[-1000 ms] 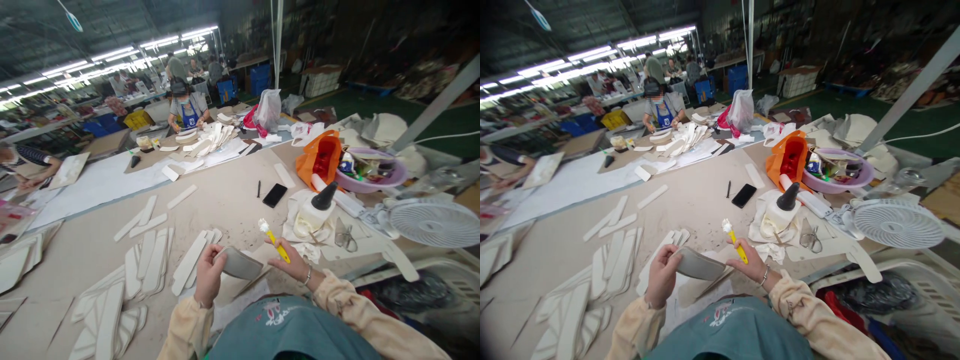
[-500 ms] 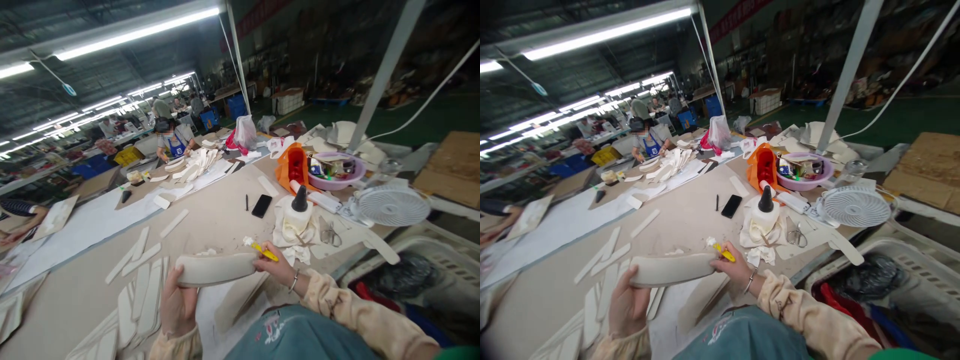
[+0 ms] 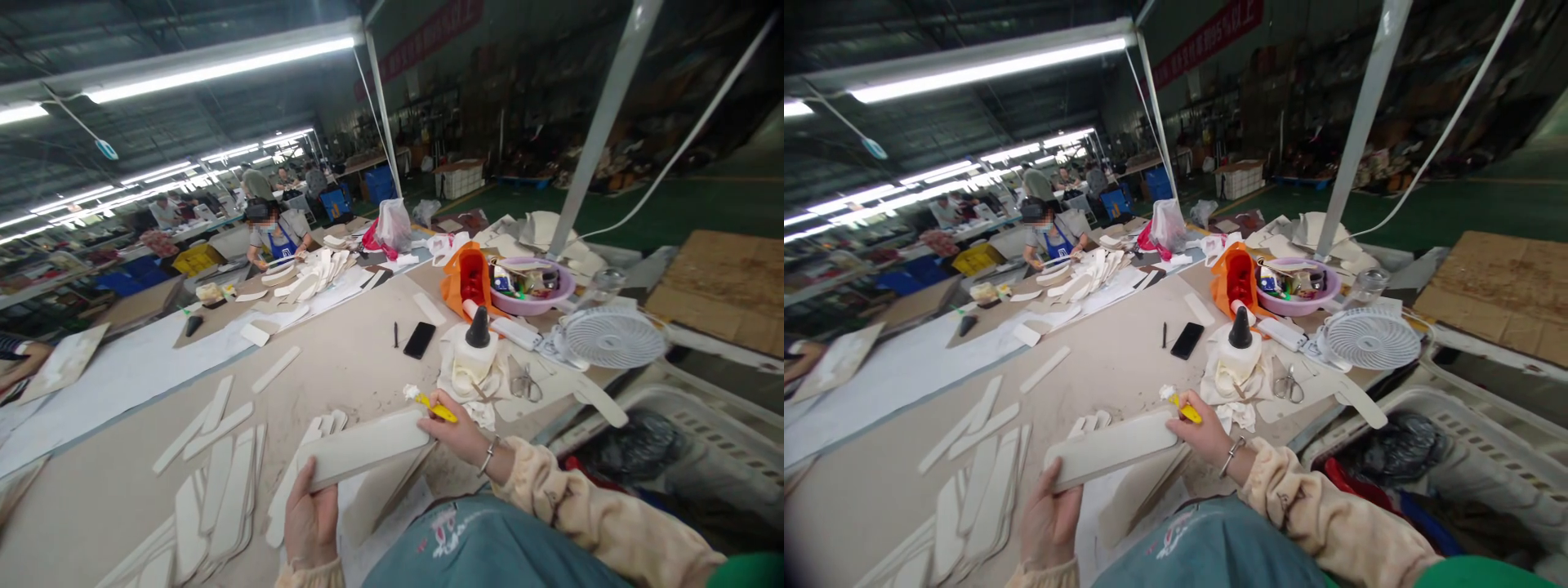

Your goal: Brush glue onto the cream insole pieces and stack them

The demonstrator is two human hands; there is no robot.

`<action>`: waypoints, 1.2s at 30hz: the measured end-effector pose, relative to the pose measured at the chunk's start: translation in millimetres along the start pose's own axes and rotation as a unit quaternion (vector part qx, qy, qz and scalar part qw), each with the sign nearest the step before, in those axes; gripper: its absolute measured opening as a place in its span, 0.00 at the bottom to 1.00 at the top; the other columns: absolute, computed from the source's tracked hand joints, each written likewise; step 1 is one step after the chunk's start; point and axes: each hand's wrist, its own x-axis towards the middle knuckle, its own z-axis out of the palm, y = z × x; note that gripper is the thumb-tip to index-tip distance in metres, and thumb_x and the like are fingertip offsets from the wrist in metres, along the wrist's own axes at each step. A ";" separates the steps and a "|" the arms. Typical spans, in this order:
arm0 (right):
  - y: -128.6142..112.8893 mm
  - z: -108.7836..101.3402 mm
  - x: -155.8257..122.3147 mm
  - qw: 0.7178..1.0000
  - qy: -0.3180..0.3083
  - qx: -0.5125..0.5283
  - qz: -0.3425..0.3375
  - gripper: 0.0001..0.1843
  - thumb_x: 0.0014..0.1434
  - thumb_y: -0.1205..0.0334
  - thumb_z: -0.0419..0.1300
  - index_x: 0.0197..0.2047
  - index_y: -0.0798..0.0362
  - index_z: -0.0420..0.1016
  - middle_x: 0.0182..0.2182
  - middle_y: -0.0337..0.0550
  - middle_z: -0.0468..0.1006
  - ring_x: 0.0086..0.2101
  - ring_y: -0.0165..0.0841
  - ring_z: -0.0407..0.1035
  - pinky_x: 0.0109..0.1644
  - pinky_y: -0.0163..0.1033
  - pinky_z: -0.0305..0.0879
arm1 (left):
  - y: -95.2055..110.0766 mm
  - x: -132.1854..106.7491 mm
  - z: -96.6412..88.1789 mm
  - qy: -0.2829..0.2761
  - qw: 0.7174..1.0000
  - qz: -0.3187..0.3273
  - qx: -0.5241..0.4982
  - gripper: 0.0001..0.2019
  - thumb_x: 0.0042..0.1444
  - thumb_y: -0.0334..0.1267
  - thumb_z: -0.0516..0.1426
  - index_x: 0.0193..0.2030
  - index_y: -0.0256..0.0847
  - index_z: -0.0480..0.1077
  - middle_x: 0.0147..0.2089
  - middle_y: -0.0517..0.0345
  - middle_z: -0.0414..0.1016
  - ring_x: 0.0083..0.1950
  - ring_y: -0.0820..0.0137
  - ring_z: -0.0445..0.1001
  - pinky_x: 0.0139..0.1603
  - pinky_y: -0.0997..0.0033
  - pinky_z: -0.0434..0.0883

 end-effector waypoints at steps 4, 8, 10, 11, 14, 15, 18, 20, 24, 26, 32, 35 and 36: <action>-6.4 -0.1 -0.9 0.999 0.014 -0.031 0.006 0.16 0.47 0.58 0.63 0.31 0.48 0.57 0.22 0.29 0.61 0.24 0.28 0.58 0.29 0.34 0.55 | -11.7 1.0 -6.6 0.003 1.000 0.002 -0.003 0.22 0.52 0.24 0.54 0.55 0.38 0.66 0.50 0.51 0.76 0.57 0.65 0.70 0.58 0.66 0.67; -5.9 2.1 -0.1 1.000 0.009 -0.022 0.017 0.19 0.44 0.58 0.65 0.32 0.48 0.56 0.22 0.28 0.60 0.24 0.27 0.58 0.29 0.33 0.54 | -12.0 -4.5 -3.1 0.010 1.000 0.016 -0.017 0.20 0.53 0.24 0.54 0.53 0.39 0.67 0.50 0.53 0.76 0.57 0.65 0.70 0.57 0.66 0.69; -4.5 3.0 0.7 1.000 0.013 -0.012 0.014 0.18 0.45 0.58 0.64 0.32 0.48 0.56 0.22 0.28 0.60 0.24 0.27 0.58 0.28 0.33 0.55 | -11.2 -6.1 -1.8 0.012 0.999 0.025 -0.016 0.19 0.53 0.24 0.54 0.53 0.39 0.68 0.50 0.54 0.76 0.56 0.66 0.70 0.56 0.67 0.69; -3.7 3.2 1.1 1.000 0.014 -0.012 0.010 0.18 0.45 0.58 0.64 0.32 0.48 0.56 0.22 0.29 0.60 0.24 0.27 0.58 0.29 0.33 0.55 | -11.0 -6.3 -1.6 0.012 0.999 0.028 -0.016 0.19 0.53 0.24 0.54 0.53 0.40 0.68 0.50 0.54 0.76 0.57 0.66 0.70 0.56 0.68 0.69; -2.0 3.6 2.2 1.000 0.014 -0.023 -0.003 0.18 0.46 0.57 0.64 0.32 0.48 0.57 0.22 0.29 0.60 0.25 0.28 0.58 0.29 0.33 0.56 | -10.7 -6.2 -0.7 0.007 0.999 0.026 -0.031 0.19 0.53 0.24 0.54 0.52 0.39 0.68 0.50 0.54 0.76 0.57 0.67 0.70 0.57 0.70 0.69; -1.8 3.8 2.3 1.000 0.013 -0.023 -0.004 0.18 0.46 0.57 0.65 0.33 0.48 0.58 0.22 0.29 0.60 0.25 0.28 0.58 0.29 0.33 0.56 | -10.5 -6.8 0.0 0.005 0.999 0.024 -0.042 0.19 0.54 0.24 0.54 0.52 0.38 0.68 0.50 0.53 0.76 0.56 0.67 0.70 0.57 0.70 0.69; -2.1 4.1 1.3 1.000 0.010 -0.022 -0.001 0.19 0.46 0.55 0.65 0.32 0.48 0.57 0.22 0.29 0.61 0.24 0.27 0.58 0.29 0.33 0.56 | -10.3 -11.9 3.2 0.006 0.996 0.024 -0.087 0.17 0.54 0.24 0.53 0.51 0.37 0.69 0.47 0.53 0.77 0.54 0.67 0.72 0.56 0.70 0.70; -2.3 3.1 0.2 0.999 0.010 -0.037 -0.001 0.19 0.47 0.53 0.65 0.32 0.49 0.57 0.23 0.30 0.61 0.24 0.28 0.58 0.28 0.33 0.56 | -11.7 -16.6 5.1 0.001 0.993 0.019 -0.114 0.16 0.55 0.24 0.53 0.50 0.38 0.69 0.46 0.52 0.78 0.52 0.67 0.73 0.54 0.69 0.71; 0.0 -2.0 1.3 0.997 0.009 -0.070 -0.009 0.20 0.47 0.51 0.65 0.32 0.48 0.58 0.22 0.30 0.61 0.24 0.29 0.58 0.28 0.34 0.56 | -19.6 -19.9 4.8 -0.011 0.992 -0.010 -0.128 0.16 0.55 0.24 0.53 0.50 0.37 0.70 0.44 0.49 0.79 0.49 0.65 0.76 0.51 0.65 0.73; 1.5 -4.2 2.8 0.997 0.007 -0.081 -0.004 0.20 0.46 0.50 0.65 0.32 0.48 0.58 0.22 0.30 0.61 0.24 0.29 0.58 0.27 0.34 0.56 | -23.7 -18.6 3.1 0.001 0.992 -0.011 -0.127 0.16 0.54 0.24 0.54 0.50 0.36 0.69 0.44 0.48 0.79 0.48 0.65 0.76 0.50 0.66 0.74; 7.1 -7.0 5.3 0.996 0.012 -0.094 -0.001 0.21 0.46 0.50 0.66 0.32 0.48 0.58 0.22 0.31 0.61 0.23 0.28 0.58 0.26 0.33 0.56 | -27.9 -17.4 -0.3 -0.021 0.991 0.012 -0.129 0.16 0.54 0.25 0.56 0.50 0.35 0.69 0.45 0.46 0.78 0.50 0.62 0.75 0.52 0.62 0.73; 8.4 -7.3 6.7 0.994 0.004 -0.106 -0.002 0.20 0.46 0.50 0.65 0.32 0.48 0.58 0.23 0.31 0.61 0.24 0.28 0.58 0.26 0.32 0.55 | -28.1 -17.7 -0.7 -0.027 0.989 0.016 -0.145 0.17 0.54 0.25 0.56 0.51 0.35 0.68 0.45 0.46 0.78 0.52 0.62 0.74 0.54 0.61 0.72; 8.0 -7.0 7.3 0.994 0.002 -0.108 -0.001 0.20 0.47 0.50 0.65 0.32 0.48 0.58 0.23 0.31 0.61 0.23 0.28 0.58 0.26 0.32 0.55 | -28.0 -17.8 -0.7 -0.026 0.988 0.016 -0.151 0.17 0.54 0.25 0.56 0.52 0.34 0.68 0.45 0.46 0.78 0.52 0.62 0.74 0.54 0.61 0.71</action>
